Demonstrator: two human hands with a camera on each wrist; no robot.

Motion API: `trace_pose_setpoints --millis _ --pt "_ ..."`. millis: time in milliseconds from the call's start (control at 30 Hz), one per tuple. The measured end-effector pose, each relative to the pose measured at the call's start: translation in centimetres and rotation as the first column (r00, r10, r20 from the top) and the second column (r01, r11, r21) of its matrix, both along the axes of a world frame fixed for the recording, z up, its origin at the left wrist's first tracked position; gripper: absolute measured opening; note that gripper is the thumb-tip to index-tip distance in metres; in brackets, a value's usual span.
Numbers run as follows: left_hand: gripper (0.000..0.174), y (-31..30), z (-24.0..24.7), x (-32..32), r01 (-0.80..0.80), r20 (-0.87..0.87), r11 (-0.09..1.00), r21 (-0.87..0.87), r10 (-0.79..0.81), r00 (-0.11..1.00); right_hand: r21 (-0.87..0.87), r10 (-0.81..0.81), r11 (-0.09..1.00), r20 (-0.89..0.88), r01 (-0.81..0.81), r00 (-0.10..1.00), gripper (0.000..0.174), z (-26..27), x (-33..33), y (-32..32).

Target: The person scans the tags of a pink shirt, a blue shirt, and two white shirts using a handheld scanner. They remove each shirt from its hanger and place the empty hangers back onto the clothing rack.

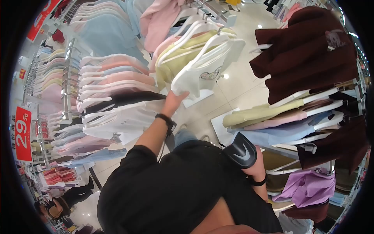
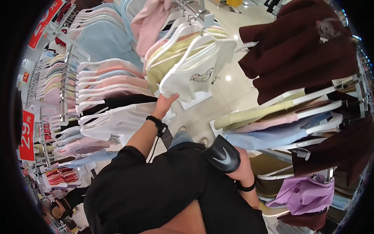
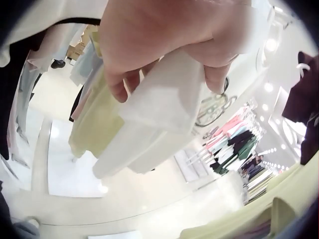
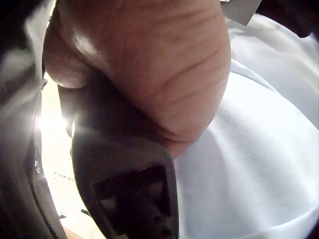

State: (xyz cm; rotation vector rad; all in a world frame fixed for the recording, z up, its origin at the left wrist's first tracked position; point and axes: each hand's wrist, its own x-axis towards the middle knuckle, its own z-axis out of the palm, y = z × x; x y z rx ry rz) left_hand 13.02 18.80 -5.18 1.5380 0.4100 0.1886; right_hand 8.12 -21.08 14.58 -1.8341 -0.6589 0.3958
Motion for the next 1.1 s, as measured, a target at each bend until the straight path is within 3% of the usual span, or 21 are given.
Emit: trace_pose_setpoints --millis 133,233,333,433,467,567,600,800,900,933,1033,1100 --pt "0.046 -1.0 -6.1 2.1 0.096 -0.140 0.967 0.238 -0.064 0.988 0.014 -0.007 1.000 0.026 0.007 1.000 0.053 0.2 -0.3 -0.3" --pt "0.050 -1.4 -7.7 1.4 0.023 -0.328 0.979 0.203 0.046 0.943 -0.025 0.056 0.998 0.125 -0.053 0.991 0.053 -0.2 -0.1 -0.9" --pt "0.051 -1.8 -10.1 -0.9 -0.243 -0.050 0.967 0.073 0.247 0.968 -0.013 0.100 0.995 0.032 -0.100 0.994 0.052 -0.5 -0.1 -1.0" --pt "0.041 -2.7 -7.7 -3.6 -0.271 -0.098 0.954 0.128 0.284 0.954 -0.017 0.120 0.993 -0.020 -0.120 0.993 0.050 -0.5 -0.1 -0.9" --pt "0.039 -3.6 -5.1 -4.4 -0.235 -0.198 0.961 0.149 0.261 0.945 -0.007 0.131 0.991 -0.043 -0.131 0.990 0.048 -0.7 -0.1 -0.9" --pt "0.040 -2.2 -11.1 -5.8 -0.007 -0.243 0.982 0.188 0.053 0.969 0.002 0.165 0.986 -0.106 -0.165 0.981 0.046 -1.4 0.0 -0.8" --pt "0.045 -2.2 -11.2 -6.0 0.054 -0.370 0.983 0.175 0.015 0.929 -0.012 0.173 0.984 -0.125 -0.176 0.977 0.046 -1.3 0.0 -0.7" --pt "0.046 -4.2 -11.6 -6.8 -0.135 -0.111 0.980 0.149 0.153 0.982 -0.006 0.206 0.978 -0.097 -0.208 0.974 0.043 -2.0 0.3 -0.4" --pt "0.046 -3.5 -7.3 -5.0 0.088 -0.270 0.995 0.035 -0.075 0.960 -0.042 0.238 0.970 -0.044 -0.240 0.970 0.043 -0.8 0.6 0.0" --pt "0.047 -3.8 -7.1 -4.7 0.111 -0.258 0.992 0.065 -0.091 0.962 -0.059 0.253 0.966 -0.010 -0.253 0.968 0.043 -0.2 0.6 0.1" --pt "0.047 -2.7 -8.7 -1.4 0.176 -0.385 0.910 0.376 -0.020 0.923 -0.042 0.225 0.973 -0.013 -0.225 0.974 0.043 -0.3 0.3 0.1" --pt "0.049 -2.8 -11.1 -1.8 0.023 -0.268 0.911 0.411 0.097 0.958 -0.057 0.218 0.974 -0.045 -0.220 0.975 0.044 -0.1 0.0 -0.1"
